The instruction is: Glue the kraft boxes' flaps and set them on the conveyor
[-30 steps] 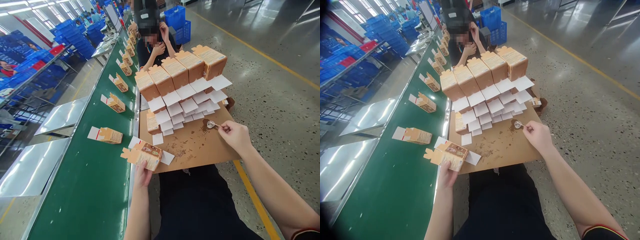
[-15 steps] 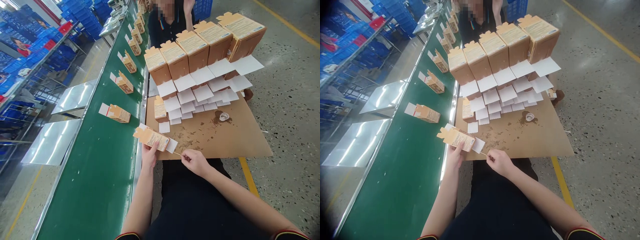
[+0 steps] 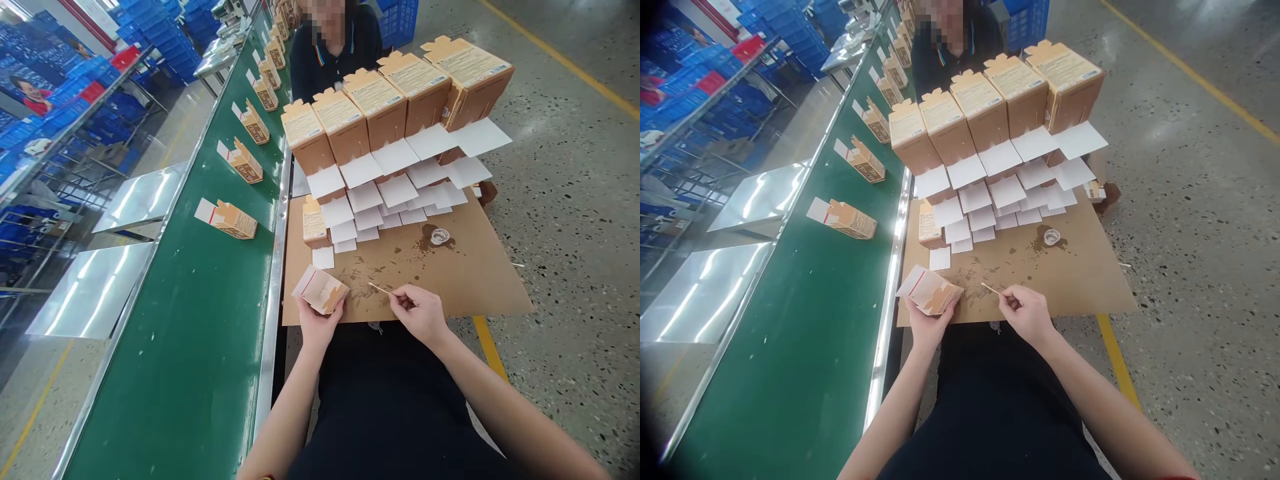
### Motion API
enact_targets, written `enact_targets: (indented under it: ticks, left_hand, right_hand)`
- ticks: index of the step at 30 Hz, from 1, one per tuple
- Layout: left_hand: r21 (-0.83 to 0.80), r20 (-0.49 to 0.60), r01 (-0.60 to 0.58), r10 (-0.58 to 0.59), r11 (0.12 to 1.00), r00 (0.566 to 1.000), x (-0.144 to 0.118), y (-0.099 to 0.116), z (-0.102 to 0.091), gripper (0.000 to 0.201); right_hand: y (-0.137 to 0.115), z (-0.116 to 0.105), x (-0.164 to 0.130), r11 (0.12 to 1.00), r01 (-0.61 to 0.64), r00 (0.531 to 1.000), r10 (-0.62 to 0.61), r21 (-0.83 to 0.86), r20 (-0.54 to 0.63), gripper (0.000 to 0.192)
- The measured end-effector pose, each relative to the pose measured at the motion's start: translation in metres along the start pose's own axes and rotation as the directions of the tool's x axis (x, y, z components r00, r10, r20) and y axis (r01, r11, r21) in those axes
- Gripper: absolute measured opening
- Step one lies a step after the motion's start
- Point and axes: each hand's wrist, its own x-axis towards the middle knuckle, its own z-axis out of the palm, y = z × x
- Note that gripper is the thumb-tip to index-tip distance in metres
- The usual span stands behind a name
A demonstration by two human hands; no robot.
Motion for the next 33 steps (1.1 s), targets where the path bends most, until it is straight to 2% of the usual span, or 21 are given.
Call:
enact_targets:
  ticks: [7, 10, 12, 14, 16, 19, 22, 24, 26, 27, 28, 29, 30, 32, 33]
  left_hand:
    - [0.051, -0.04, -0.011, 0.013, 0.999, 0.999, 0.001, -0.002, 0.01, 0.084]
    - [0.058, -0.114, -0.063, 0.069, 0.996, 0.991, 0.01, 0.002, -0.003, 0.086]
    - [0.061, -0.246, -0.111, 0.123, 0.992, 0.961, 0.026, 0.008, -0.03, 0.088]
    - [0.069, -0.385, -0.182, 0.194, 0.981, 0.902, 0.048, 0.014, -0.07, 0.091]
    - [0.081, -0.478, -0.213, 0.226, 0.974, 0.849, 0.073, 0.019, -0.112, 0.093]
    - [0.058, -0.553, -0.094, 0.111, 0.994, 0.826, 0.103, 0.017, -0.159, 0.09]
    - [0.004, -0.563, 0.049, -0.039, 0.999, 0.826, 0.109, 0.008, -0.173, 0.093]
    - [0.045, -0.626, 0.064, -0.022, 0.997, 0.779, 0.096, 0.0, -0.169, 0.096]
    - [0.145, -0.707, -0.007, 0.109, 0.989, 0.699, 0.077, -0.007, -0.158, 0.089]
    - [0.186, -0.718, -0.063, 0.18, 0.981, 0.673, 0.068, -0.009, -0.149, 0.081]
    - [0.2, -0.699, -0.121, 0.228, 0.972, 0.678, 0.062, -0.01, -0.138, 0.071]
    - [0.185, -0.65, -0.168, 0.249, 0.968, 0.719, 0.061, -0.009, -0.124, 0.062]
    - [0.146, -0.577, -0.188, 0.238, 0.971, 0.781, 0.065, -0.006, -0.108, 0.055]
    - [0.049, -0.391, -0.146, 0.154, 0.988, 0.907, 0.088, 0.005, -0.071, 0.047]
    - [0.014, -0.299, -0.101, 0.1, 0.995, 0.949, 0.106, 0.012, -0.051, 0.045]
  right_hand:
    - [-0.007, -0.009, -0.008, 1.0, -0.03, 0.999, 0.031, 0.008, -0.033, 0.028]
    - [-0.007, -0.013, -0.009, 1.0, -0.012, 0.999, 0.012, 0.0, -0.053, 0.029]
    - [-0.006, -0.019, -0.009, 1.0, -0.013, 0.997, 0.012, -0.012, -0.078, 0.031]
    - [-0.004, -0.027, -0.007, 1.0, -0.018, 0.995, 0.015, -0.024, -0.097, 0.032]
    - [-0.002, -0.032, -0.003, 1.0, -0.01, 0.994, 0.007, -0.026, -0.11, 0.033]
    - [0.0, -0.034, 0.006, 1.0, 0.021, 0.991, -0.023, -0.017, -0.128, 0.032]
    - [0.0, -0.035, 0.013, 0.998, 0.059, 0.988, -0.062, -0.025, -0.14, 0.032]
    - [0.002, -0.04, 0.014, 0.996, 0.073, 0.983, -0.079, -0.042, -0.163, 0.032]
    - [0.006, -0.049, 0.011, 0.996, 0.056, 0.976, -0.069, -0.066, -0.206, 0.033]
    - [0.008, -0.054, 0.009, 0.996, 0.04, 0.972, -0.057, -0.077, -0.229, 0.034]
    - [0.011, -0.058, 0.007, 0.996, 0.02, 0.968, -0.041, -0.087, -0.249, 0.035]
    - [0.013, -0.062, 0.005, 0.995, 0.001, 0.964, -0.026, -0.095, -0.264, 0.035]
    - [0.015, -0.066, 0.004, 0.995, -0.013, 0.962, -0.015, -0.102, -0.273, 0.035]
    - [0.017, -0.071, 0.005, 0.993, -0.023, 0.957, -0.012, -0.119, -0.29, 0.033]
    - [0.018, -0.073, 0.007, 0.991, -0.019, 0.954, -0.022, -0.135, -0.3, 0.032]
